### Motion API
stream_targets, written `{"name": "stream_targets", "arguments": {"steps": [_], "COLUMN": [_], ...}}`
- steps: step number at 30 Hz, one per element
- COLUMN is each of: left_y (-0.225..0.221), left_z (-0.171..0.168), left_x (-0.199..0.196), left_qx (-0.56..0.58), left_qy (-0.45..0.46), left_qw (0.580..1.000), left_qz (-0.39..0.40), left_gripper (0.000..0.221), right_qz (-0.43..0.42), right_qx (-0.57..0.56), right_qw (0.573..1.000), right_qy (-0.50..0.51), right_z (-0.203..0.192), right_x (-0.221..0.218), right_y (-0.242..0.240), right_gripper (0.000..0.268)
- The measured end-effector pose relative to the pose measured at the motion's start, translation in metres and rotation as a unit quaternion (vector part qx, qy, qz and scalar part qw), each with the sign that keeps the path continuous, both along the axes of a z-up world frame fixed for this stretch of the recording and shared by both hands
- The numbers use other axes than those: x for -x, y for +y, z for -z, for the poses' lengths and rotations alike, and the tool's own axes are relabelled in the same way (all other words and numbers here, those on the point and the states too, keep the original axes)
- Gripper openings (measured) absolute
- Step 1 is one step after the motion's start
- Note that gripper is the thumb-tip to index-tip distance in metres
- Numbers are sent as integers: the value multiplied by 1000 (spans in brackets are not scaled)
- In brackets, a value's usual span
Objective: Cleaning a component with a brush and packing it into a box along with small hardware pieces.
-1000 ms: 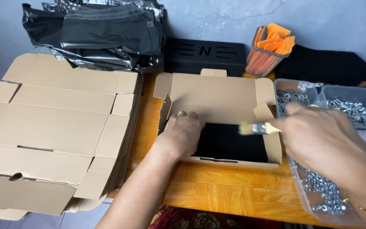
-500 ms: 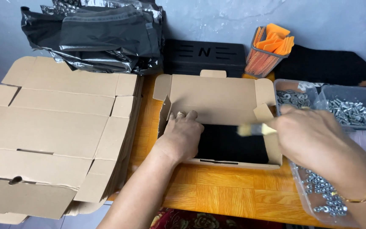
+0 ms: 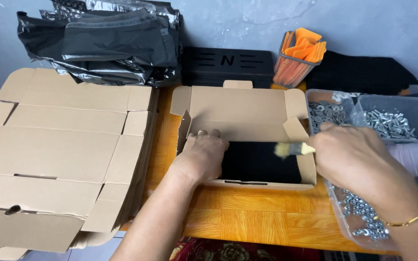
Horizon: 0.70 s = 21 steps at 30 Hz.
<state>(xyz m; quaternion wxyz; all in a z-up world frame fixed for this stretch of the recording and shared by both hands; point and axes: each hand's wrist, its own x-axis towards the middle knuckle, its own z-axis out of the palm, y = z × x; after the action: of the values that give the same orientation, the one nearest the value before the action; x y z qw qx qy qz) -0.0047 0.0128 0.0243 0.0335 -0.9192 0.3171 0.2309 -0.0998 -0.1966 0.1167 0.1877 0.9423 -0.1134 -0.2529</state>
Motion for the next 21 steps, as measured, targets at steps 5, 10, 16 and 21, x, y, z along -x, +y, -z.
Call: {"name": "stream_targets", "arguments": {"steps": [5,10,16,21], "left_y": [3,3,1,0], "left_z": [1,1,-5,-5], "left_x": [1,-1,2,1], "left_qx": [27,15,11,-1], "left_qy": [-10,-11,0,6], "left_qw": [1000,1000,1000,1000], "left_qz": [-4,-5,-5,-16], "left_gripper": [44,41,42,44], "right_qz": [-95,-24,-23,-59], "right_qx": [-152,-80,5,-139], "right_qw": [979,996,999,987], "right_qy": [-92,-2,-26,-56], "right_z": [48,31,11,36], "right_x": [7,8,19,13], "right_y": [14,6,-10,26], "right_gripper": [44,28,32,64]}}
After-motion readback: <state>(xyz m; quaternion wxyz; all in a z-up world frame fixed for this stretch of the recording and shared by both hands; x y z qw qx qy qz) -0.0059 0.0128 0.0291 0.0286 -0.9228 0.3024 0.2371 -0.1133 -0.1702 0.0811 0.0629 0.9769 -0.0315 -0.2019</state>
